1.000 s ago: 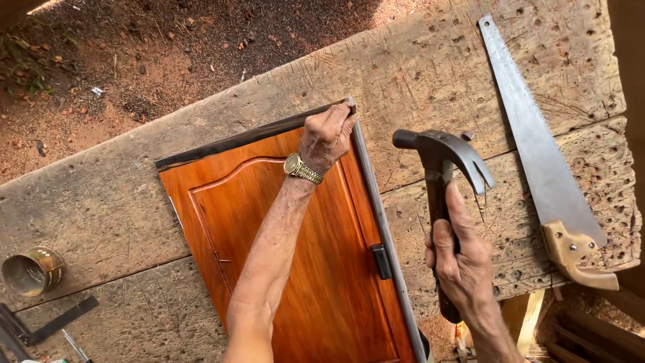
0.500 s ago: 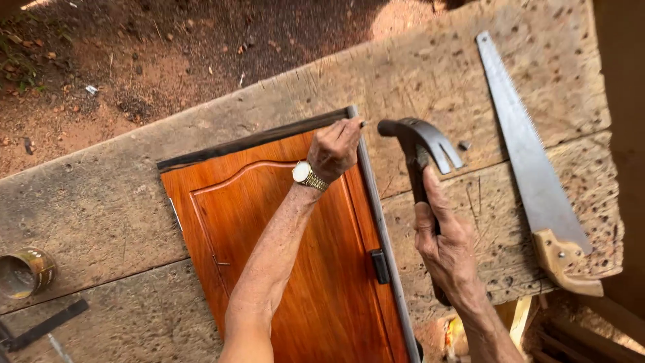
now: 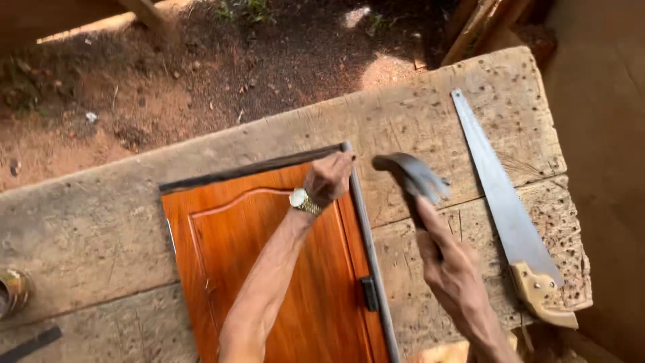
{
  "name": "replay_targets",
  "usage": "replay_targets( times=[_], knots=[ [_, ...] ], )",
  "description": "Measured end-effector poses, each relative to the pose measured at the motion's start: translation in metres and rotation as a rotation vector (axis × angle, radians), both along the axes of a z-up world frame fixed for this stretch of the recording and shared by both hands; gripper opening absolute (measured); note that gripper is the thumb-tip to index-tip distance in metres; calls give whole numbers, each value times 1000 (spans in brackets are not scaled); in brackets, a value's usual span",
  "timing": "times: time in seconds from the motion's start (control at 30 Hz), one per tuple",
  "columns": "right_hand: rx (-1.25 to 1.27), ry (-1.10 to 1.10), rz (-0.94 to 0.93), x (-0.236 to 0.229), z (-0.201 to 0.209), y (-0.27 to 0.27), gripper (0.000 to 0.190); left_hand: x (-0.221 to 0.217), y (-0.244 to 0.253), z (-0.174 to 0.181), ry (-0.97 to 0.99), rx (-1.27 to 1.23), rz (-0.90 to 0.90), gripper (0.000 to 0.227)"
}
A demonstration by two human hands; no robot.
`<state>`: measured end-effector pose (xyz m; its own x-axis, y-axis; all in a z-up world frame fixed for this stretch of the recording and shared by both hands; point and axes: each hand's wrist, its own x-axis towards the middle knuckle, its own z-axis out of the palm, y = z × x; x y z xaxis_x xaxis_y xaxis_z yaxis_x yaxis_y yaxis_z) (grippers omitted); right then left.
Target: The person hammers nails into the metal frame of a wooden cabinet door, then uses a hand saw to trim the frame edge. Finally, they use an angle grinder to smooth the metal frame along the door's perimeter.
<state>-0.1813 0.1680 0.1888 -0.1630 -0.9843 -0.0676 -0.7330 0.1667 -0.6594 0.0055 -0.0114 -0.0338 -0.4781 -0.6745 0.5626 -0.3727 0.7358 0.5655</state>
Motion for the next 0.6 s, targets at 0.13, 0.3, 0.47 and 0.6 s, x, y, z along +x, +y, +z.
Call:
replay_targets(
  times=[0.13,0.3,0.47,0.6],
  knots=[
    [-70,-295,-246,13,8,59,59,6,-5,28,169,212,156,10],
    [109,-467,-413,10,-69,133,38,40,-16,2,79,252,403,20],
    [489,-427,-553,34,-104,211,40,50,10,21,21,225,432,26],
    [497,-334,-507,48,-109,237,39,47,24,30,-24,354,456,23]
  ],
)
